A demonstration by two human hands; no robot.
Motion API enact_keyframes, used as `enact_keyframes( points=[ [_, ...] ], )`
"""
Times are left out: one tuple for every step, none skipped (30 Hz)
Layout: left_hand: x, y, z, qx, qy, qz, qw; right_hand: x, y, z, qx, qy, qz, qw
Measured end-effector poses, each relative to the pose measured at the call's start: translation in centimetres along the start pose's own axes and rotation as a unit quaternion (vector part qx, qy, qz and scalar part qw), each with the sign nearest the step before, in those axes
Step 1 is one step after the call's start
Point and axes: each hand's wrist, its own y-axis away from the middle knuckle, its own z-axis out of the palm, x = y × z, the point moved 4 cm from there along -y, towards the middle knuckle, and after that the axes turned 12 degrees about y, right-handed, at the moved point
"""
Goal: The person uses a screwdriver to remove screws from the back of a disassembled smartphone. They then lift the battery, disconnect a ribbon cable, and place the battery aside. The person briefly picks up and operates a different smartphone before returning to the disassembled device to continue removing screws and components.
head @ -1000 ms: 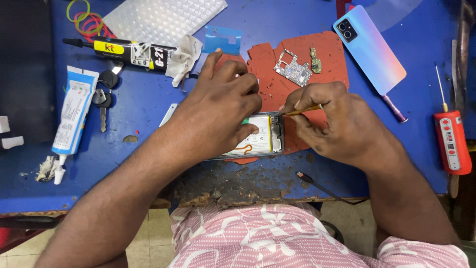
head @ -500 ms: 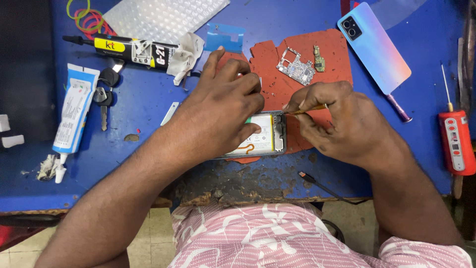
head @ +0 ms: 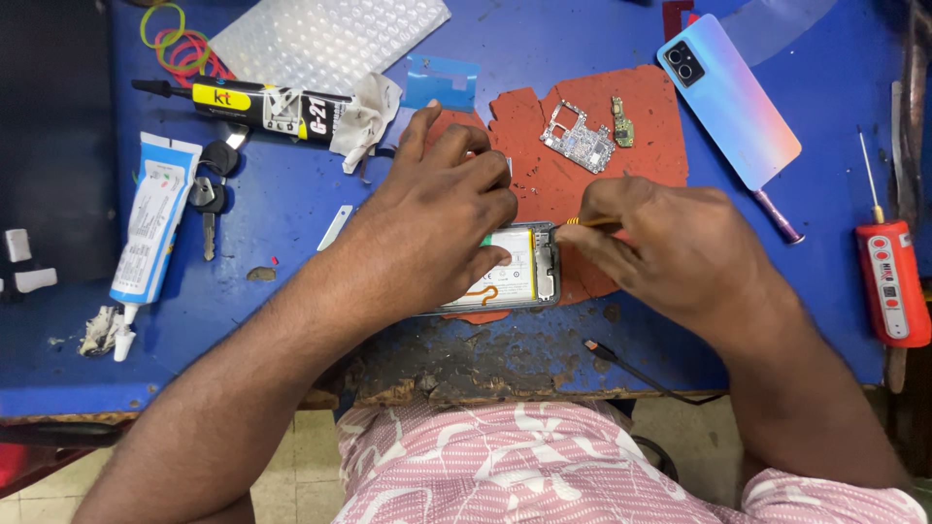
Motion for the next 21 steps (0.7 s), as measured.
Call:
enact_keyframes(
  points=[
    [0.0, 0.0, 0.0, -0.001, 0.002, 0.000, 1.000, -0.2, 0.0, -0.1, -0.006, -0.017, -0.020, 1.000],
    [0.1, 0.0, -0.1, -0.002, 0.004, 0.001, 1.000, -0.3, 0.0, -0.3, -0.012, -0.035, -0.041, 0.998],
    [0.1, 0.0, -0.1, -0.002, 0.004, 0.000, 1.000, -0.5, -0.1, -0.4, -0.018, -0.052, -0.064, 0.996],
    [0.1, 0.0, -0.2, 0.002, 0.004, 0.001, 1.000, -0.7, -0.2, -0.9, 0.033, -0.056, -0.069, 0.996],
    [0.2, 0.0, -0.2, 0.004, 0.005, 0.003, 1.000, -1.1, 0.0, -1.1, 0.083, -0.061, -0.072, 0.992],
    [0.3, 0.0, -0.2, 0.007, 0.007, 0.005, 1.000, -1.2, 0.1, -1.5, 0.132, -0.066, -0.075, 0.986],
    [0.3, 0.0, -0.2, 0.002, 0.004, 0.003, 1.000, -1.4, 0.1, -1.5, 0.143, -0.095, -0.101, 0.980],
    [0.3, 0.0, -0.1, -0.003, 0.000, 0.001, 1.000, -1.5, 0.0, -1.5, 0.154, -0.124, -0.128, 0.972],
    [0.3, 0.0, 0.0, -0.006, -0.002, 0.000, 1.000, -1.6, 0.0, -1.6, 0.163, -0.152, -0.155, 0.962],
    [0.3, -0.1, 0.0, -0.004, -0.001, 0.003, 1.000, -1.5, 0.1, -1.5, 0.145, -0.127, -0.147, 0.970],
    [0.3, -0.1, 0.0, 0.000, -0.001, 0.003, 1.000, -1.4, 0.2, -1.4, 0.126, -0.104, -0.141, 0.976],
    [0.3, -0.1, -0.1, 0.003, -0.001, 0.003, 1.000, -1.4, 0.1, -1.2, 0.108, -0.081, -0.135, 0.982],
    [0.3, 0.0, -0.1, 0.000, -0.001, 0.001, 1.000, -1.3, 0.1, -0.8, 0.114, -0.067, -0.117, 0.984],
    [0.2, 0.1, 0.0, -0.004, -0.001, -0.001, 1.000, -1.2, 0.1, -0.5, 0.119, -0.052, -0.098, 0.987],
    [0.2, -0.1, 0.0, -0.006, 0.000, 0.000, 1.000, -1.0, 0.0, -0.4, 0.126, -0.034, -0.078, 0.988],
    [0.2, -0.2, 0.0, -0.004, -0.001, 0.005, 1.000, -0.9, 0.1, -0.5, 0.114, -0.062, -0.102, 0.986],
    [0.2, -0.1, 0.0, 0.001, -0.003, 0.006, 1.000, -0.9, 0.1, -0.7, 0.100, -0.091, -0.131, 0.982],
    [0.2, 0.0, 0.0, 0.007, -0.004, 0.007, 1.000, -1.0, 0.2, -0.8, 0.085, -0.120, -0.160, 0.976],
    [0.2, 0.1, 0.0, 0.004, -0.002, 0.006, 1.000, -1.0, 0.1, -0.7, 0.098, -0.093, -0.135, 0.982],
    [0.1, 0.1, 0.0, 0.001, 0.000, 0.004, 1.000, -1.0, 0.1, -0.5, 0.112, -0.065, -0.110, 0.986],
    [0.2, 0.0, 0.1, -0.003, 0.004, 0.006, 1.000, -0.9, 0.3, -0.5, 0.125, -0.036, -0.080, 0.988]
  ],
)
